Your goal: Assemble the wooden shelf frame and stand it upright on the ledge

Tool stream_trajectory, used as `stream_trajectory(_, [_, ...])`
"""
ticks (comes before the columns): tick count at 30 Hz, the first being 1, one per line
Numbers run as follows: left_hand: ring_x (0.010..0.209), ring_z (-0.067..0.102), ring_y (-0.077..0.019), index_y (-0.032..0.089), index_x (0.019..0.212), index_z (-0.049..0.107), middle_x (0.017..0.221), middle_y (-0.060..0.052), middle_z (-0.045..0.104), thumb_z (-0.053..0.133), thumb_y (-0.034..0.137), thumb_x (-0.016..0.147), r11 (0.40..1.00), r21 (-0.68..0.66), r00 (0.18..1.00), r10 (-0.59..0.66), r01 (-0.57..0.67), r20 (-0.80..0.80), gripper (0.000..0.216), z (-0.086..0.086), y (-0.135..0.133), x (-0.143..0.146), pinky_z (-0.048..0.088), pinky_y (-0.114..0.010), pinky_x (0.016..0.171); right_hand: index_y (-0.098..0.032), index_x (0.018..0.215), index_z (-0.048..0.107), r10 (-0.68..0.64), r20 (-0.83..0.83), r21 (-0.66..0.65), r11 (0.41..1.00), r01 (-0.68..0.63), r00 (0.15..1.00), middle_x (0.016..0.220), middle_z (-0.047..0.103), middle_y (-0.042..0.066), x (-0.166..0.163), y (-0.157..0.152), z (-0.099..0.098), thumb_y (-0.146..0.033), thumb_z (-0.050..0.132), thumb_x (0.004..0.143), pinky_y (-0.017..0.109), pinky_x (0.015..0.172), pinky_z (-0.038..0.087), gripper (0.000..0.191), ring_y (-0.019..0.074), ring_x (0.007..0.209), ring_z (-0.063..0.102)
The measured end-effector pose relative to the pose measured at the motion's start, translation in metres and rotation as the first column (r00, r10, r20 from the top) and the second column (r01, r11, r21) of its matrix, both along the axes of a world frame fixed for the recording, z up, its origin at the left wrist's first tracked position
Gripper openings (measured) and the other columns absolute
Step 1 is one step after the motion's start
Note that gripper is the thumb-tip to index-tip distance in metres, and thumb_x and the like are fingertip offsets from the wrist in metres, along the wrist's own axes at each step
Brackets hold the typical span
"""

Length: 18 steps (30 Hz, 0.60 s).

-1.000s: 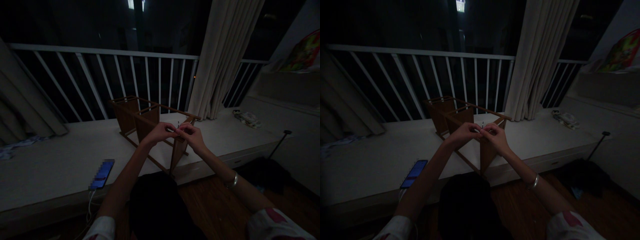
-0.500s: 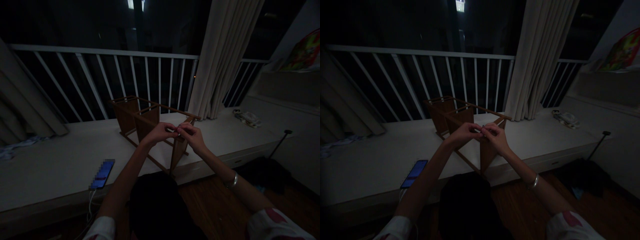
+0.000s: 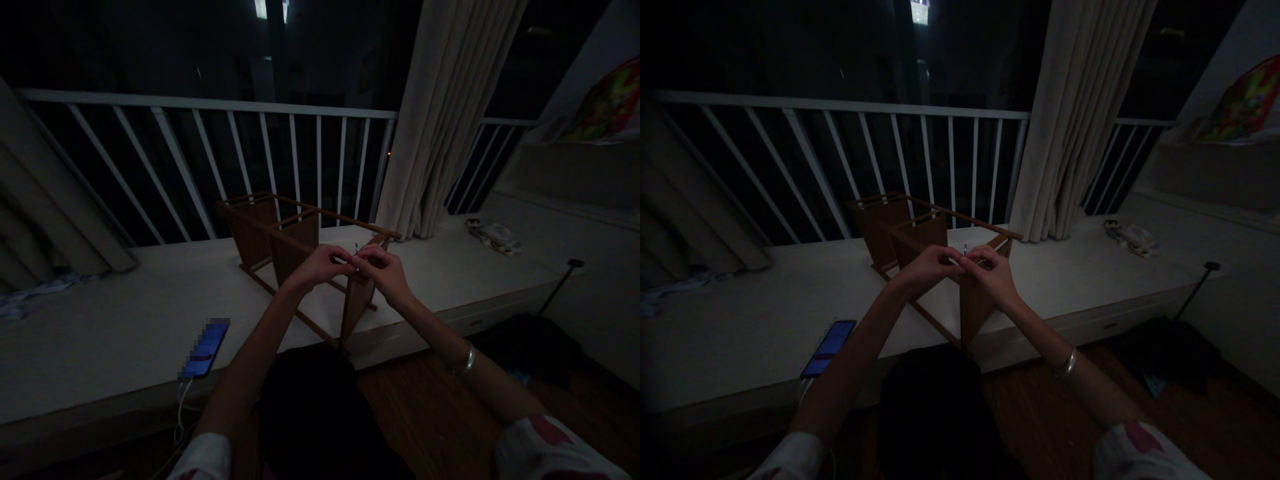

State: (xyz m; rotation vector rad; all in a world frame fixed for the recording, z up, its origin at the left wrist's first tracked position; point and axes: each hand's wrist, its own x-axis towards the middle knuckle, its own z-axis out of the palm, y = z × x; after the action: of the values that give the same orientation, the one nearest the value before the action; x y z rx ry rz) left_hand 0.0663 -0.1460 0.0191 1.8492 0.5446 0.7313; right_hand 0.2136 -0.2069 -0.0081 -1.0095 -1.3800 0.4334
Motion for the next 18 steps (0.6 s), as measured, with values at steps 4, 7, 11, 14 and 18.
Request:
stream_trajectory(4, [0.068,0.056,-0.0130,0.008,0.079,0.064,0.076,-0.007,0.064,0.065,0.029,0.062,1.000,-0.007,1.000,-0.012,0.012,0.002,0.027,-0.0008,0.0004,-0.0002,0.042,-0.025,0.064,-0.022,0.076,0.065,0.041,0.009,0.019,0.999,-0.042,0.999,0.087,0.055,0.003,0.0008,-0.0005,-0.0007,-0.037,0.060,0.070,0.029,0.073,0.044,0.017,0.0149,0.086,0.052])
stream_trajectory(7, [0.069,0.055,-0.0129,0.008,0.079,0.064,0.078,-0.007,0.064,0.066,0.029,0.061,1.000,0.003,1.000,-0.018,0.018,0.010,0.027,-0.0008,0.0002,0.0001,0.042,-0.025,0.064,-0.023,0.081,0.065,0.065,0.016,0.019,0.998,-0.065,0.998,0.090,0.055,0.004,0.0021,0.0002,-0.0019,-0.037,0.058,0.072,0.031,0.078,0.044,0.018,0.0154,0.089,0.052])
stream_trajectory(11, [0.070,0.055,-0.0129,0.009,0.079,0.065,0.078,-0.006,0.063,0.066,0.029,0.061,1.000,0.010,1.000,-0.015,0.015,0.022,0.027,-0.0016,0.0006,0.0006,0.042,-0.025,0.065,-0.022,0.078,0.065,0.053,0.010,0.030,0.998,-0.054,0.999,0.089,0.055,0.004,0.0030,0.0016,-0.0030,-0.037,0.060,0.071,0.032,0.078,0.044,0.017,0.0152,0.087,0.053])
stream_trajectory(14, [0.073,0.055,-0.0132,0.009,0.078,0.065,0.079,-0.007,0.064,0.065,0.029,0.061,0.999,0.033,0.999,-0.017,0.015,0.037,0.026,-0.0024,0.0012,0.0006,0.041,-0.025,0.067,-0.021,0.075,0.065,0.034,0.008,0.023,0.999,-0.034,0.999,0.087,0.055,0.004,0.0026,0.0018,-0.0030,-0.038,0.060,0.070,0.031,0.074,0.045,0.018,0.0152,0.085,0.053])
stream_trajectory(18, [0.074,0.055,-0.0135,0.009,0.081,0.065,0.081,-0.007,0.064,0.065,0.027,0.061,0.999,-0.001,0.999,-0.033,0.033,0.028,0.027,-0.0029,0.0011,0.0003,0.042,-0.026,0.068,-0.021,0.074,0.064,0.024,0.007,0.020,1.000,-0.024,1.000,0.086,0.055,0.003,0.0022,0.0012,-0.0026,-0.038,0.061,0.070,0.029,0.071,0.046,0.018,0.0146,0.083,0.053])
